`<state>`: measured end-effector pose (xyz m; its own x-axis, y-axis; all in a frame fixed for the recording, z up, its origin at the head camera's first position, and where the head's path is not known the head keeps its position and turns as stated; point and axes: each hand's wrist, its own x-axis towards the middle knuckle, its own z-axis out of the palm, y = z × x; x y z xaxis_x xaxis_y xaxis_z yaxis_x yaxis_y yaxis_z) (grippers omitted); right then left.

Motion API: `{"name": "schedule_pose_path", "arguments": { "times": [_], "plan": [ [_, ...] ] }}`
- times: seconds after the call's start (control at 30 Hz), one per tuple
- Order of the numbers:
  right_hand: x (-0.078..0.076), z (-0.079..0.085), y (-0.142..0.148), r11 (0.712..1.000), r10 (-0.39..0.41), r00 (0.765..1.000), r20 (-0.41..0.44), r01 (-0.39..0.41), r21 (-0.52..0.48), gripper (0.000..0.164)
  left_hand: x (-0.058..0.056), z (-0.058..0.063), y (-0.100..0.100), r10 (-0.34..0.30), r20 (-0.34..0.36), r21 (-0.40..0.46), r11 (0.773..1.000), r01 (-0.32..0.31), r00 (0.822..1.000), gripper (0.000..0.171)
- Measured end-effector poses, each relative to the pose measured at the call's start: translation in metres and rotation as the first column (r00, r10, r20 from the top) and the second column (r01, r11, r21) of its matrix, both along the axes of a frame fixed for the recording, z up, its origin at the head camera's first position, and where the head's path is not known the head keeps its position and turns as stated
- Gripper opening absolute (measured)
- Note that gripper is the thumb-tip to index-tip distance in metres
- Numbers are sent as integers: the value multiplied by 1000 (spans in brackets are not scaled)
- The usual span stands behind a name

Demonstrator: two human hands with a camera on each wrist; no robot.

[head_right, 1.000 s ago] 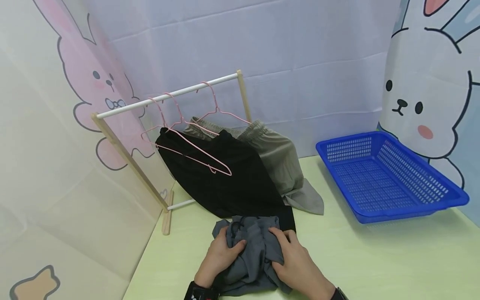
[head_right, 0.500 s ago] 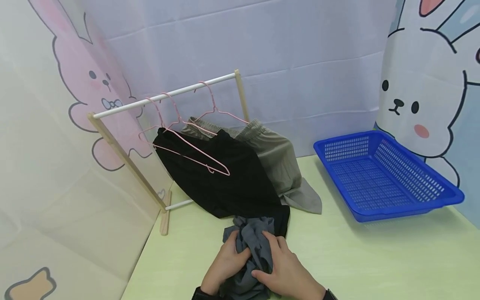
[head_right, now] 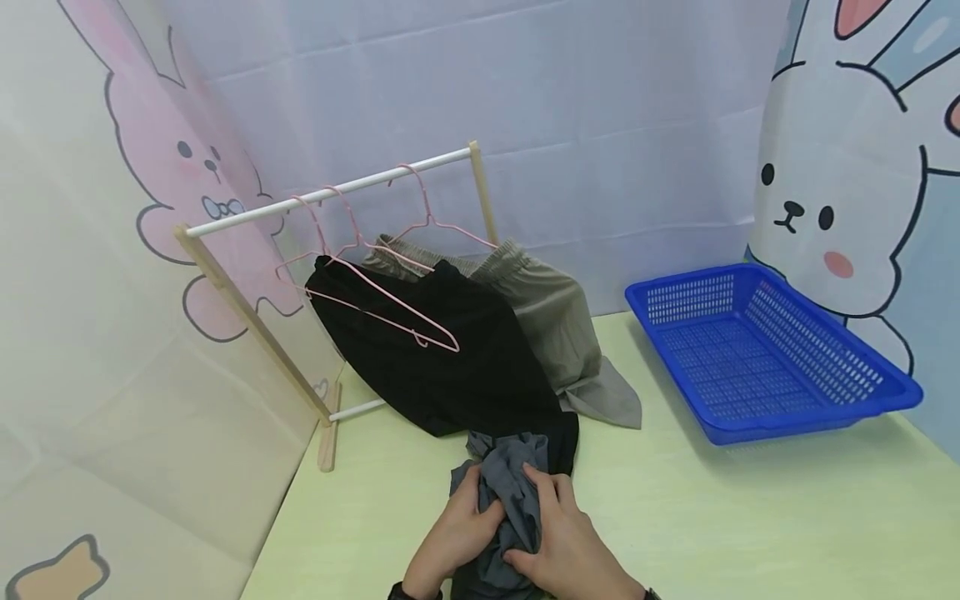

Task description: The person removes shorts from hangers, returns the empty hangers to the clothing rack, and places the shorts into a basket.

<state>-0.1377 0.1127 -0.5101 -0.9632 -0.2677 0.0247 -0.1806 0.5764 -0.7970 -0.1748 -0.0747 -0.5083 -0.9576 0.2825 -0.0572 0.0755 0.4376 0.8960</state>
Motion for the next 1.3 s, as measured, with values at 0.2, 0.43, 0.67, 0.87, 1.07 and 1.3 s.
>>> {"name": "schedule_pose_path", "arguments": {
  "times": [0.2, 0.43, 0.67, 0.87, 1.07, 1.3],
  "plan": [
    [5, 10, 5, 999, -52, 997, -61, 52, -1, 109, 8, 18, 9, 54, -47, 1, 999, -54, 997, 70],
    [17, 26, 13, 991, -135, 955, -266, 132, -31, 108, 19, 52, 21, 107, -66, -23, 994, -108, 992, 74],
    [26, 50, 41, 968, -244, 825, -511, 241, -72, 109, 16, 92, 56, 10, -157, -33, 999, -15, 988, 80],
    [17, 77, 73, 932, -347, 674, -652, 324, -161, 107, -3, 134, 96, -159, -273, -92, 986, 138, 949, 95],
    [-3, 101, 93, 890, -444, 608, -658, 387, -243, 104, -41, 175, 133, -325, -262, -140, 944, 298, 909, 109],
    [-30, 120, 108, 845, -534, 659, -529, 445, -297, 108, -99, 192, 180, -436, -354, -200, 900, 388, 827, 110]
  ]
}}
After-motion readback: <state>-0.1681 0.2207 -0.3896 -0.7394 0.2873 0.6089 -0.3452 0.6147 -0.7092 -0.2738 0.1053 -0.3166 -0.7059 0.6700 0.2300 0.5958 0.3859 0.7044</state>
